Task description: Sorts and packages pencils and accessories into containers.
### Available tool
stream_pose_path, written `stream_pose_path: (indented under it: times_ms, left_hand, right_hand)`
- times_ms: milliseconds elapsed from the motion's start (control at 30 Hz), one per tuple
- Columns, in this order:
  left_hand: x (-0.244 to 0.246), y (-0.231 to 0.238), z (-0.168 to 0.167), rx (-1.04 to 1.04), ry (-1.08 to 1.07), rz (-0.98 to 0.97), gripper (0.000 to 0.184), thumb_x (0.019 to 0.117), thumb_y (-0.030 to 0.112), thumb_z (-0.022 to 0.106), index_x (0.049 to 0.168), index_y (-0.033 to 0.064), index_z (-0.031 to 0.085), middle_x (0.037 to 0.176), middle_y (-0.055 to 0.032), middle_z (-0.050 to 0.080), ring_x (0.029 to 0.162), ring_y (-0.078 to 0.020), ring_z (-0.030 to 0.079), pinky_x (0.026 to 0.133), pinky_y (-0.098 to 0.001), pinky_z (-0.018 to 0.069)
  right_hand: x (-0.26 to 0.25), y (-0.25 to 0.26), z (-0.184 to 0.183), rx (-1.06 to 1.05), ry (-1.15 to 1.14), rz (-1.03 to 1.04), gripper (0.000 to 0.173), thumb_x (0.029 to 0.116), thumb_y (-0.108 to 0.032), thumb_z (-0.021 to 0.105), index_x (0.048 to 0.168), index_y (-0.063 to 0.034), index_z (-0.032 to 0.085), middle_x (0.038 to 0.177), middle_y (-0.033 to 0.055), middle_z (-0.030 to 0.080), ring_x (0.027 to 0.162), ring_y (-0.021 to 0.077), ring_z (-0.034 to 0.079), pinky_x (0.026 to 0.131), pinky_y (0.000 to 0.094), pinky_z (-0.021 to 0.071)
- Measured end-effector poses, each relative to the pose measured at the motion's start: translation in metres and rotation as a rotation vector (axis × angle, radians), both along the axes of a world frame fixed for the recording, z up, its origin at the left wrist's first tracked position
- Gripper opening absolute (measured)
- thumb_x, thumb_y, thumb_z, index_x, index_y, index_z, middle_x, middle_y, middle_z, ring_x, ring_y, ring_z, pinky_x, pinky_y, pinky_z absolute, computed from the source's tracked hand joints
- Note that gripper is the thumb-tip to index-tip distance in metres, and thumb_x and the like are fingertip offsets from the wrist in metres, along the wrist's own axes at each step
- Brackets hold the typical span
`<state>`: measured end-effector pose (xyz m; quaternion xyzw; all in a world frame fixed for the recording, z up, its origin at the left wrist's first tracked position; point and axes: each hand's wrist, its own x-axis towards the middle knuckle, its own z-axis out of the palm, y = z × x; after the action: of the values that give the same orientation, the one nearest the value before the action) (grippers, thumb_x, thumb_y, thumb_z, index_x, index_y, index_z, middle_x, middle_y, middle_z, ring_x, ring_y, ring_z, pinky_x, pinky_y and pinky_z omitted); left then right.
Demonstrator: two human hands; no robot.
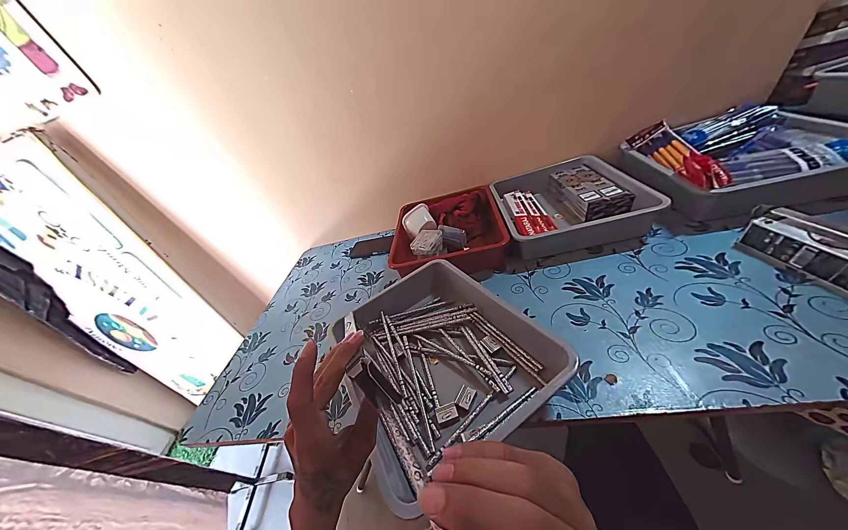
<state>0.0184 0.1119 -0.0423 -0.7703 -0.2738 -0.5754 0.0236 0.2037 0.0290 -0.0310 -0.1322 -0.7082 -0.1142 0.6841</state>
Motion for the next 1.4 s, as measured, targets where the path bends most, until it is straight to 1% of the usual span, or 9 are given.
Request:
stream_pose_path:
  times_ms: [133,267,467,800,967,1100,1200,1300,1400]
  left_hand:
    - [0.001,0.000,0.002,0.026,-0.006,-0.018,0.072,0.0991,0.024,0.066,0.158,0.0271,0.025,0.145,0.0115,0.060,0.129,-0.0038,0.059,0.107,-0.0247,0.0489]
    - [-0.002,0.003,0.002,0.018,-0.009,-0.030,0.065,0.1023,0.023,0.061,0.158,0.0236,0.026,0.145,0.0093,0.060,0.131,-0.0024,0.057,0.110,-0.0245,0.0466]
    - [-0.003,0.004,-0.002,0.013,0.003,0.004,0.070,0.1000,0.025,0.062,0.159,0.0241,0.024,0.145,0.0082,0.060,0.130,-0.0023,0.057,0.109,-0.0239,0.0465]
    - [-0.005,-0.001,-0.001,0.006,-0.021,-0.026,0.076,0.0969,0.022,0.069,0.157,0.0327,0.025,0.147,0.0117,0.057,0.131,-0.0080,0.059,0.109,-0.0275,0.0488]
    - [-0.001,-0.008,0.010,0.008,-0.042,-0.030,0.071,0.0976,0.023,0.068,0.155,0.0311,0.028,0.145,0.0153,0.059,0.128,-0.0040,0.059,0.107,-0.0248,0.0500]
    - [-0.006,-0.002,0.004,0.015,-0.026,0.053,0.081,0.0919,0.016,0.074,0.155,0.0281,0.025,0.143,0.0132,0.061,0.127,-0.0034,0.060,0.105,-0.0240,0.0508]
    - [-0.008,-0.004,0.003,0.010,-0.012,0.118,0.085,0.0903,0.014,0.076,0.156,0.0262,0.023,0.142,0.0110,0.062,0.125,-0.0030,0.062,0.103,-0.0242,0.0520]
    - [-0.008,-0.005,0.004,0.023,-0.021,0.095,0.086,0.0897,0.013,0.076,0.156,0.0286,0.024,0.142,0.0124,0.061,0.126,-0.0039,0.061,0.104,-0.0255,0.0523]
    - [-0.010,-0.004,0.006,0.049,-0.019,0.080,0.087,0.0898,0.014,0.076,0.157,0.0295,0.023,0.143,0.0128,0.061,0.126,-0.0043,0.061,0.106,-0.0264,0.0509]
  right_hand:
    - [-0.012,0.019,-0.005,0.027,0.057,-0.085,0.012,0.0984,-0.014,0.067,0.108,-0.0129,0.060,0.106,0.0045,0.067,0.091,0.0143,0.066,0.082,0.0230,0.0545]
    - [-0.020,0.023,0.000,-0.049,0.083,-0.148,0.016,0.1022,-0.020,0.062,0.117,-0.0167,0.065,0.118,0.0018,0.059,0.110,0.0120,0.061,0.096,0.0228,0.0516]
    - [-0.013,0.023,-0.001,0.003,0.045,-0.146,0.012,0.0966,-0.013,0.069,0.104,-0.0124,0.059,0.104,0.0043,0.069,0.103,0.0173,0.069,0.092,0.0266,0.0573]
    - [-0.032,0.031,-0.009,-0.003,0.079,-0.181,0.010,0.0970,-0.015,0.068,0.106,-0.0135,0.063,0.104,0.0026,0.069,0.086,0.0133,0.061,0.081,0.0239,0.0499]
    - [-0.036,0.040,-0.020,-0.106,0.139,-0.233,0.013,0.1016,-0.027,0.064,0.106,-0.0151,0.068,0.118,0.0033,0.062,0.111,0.0121,0.059,0.097,0.0213,0.0472]
    - [-0.015,0.039,-0.014,-0.171,0.142,-0.196,0.016,0.1035,-0.023,0.057,0.100,-0.0117,0.067,0.099,0.0018,0.066,0.097,0.0096,0.064,0.088,0.0206,0.0524]
    - [0.007,0.066,-0.009,-0.507,-0.111,-0.321,0.020,0.0991,-0.016,0.060,0.097,-0.0056,0.077,0.084,0.0061,0.074,0.077,0.0156,0.071,0.069,0.0284,0.0576]
    - [0.030,0.092,0.017,-1.269,-0.828,-0.381,0.028,0.1051,-0.013,0.053,0.127,0.0031,0.063,0.117,0.0249,0.066,0.111,0.0406,0.064,0.092,0.0543,0.0507]
    - [0.031,0.115,0.019,-1.544,-1.211,-0.421,0.033,0.1010,-0.004,0.059,0.130,0.0117,0.056,0.131,0.0326,0.057,0.124,0.0489,0.056,0.099,0.0618,0.0447]
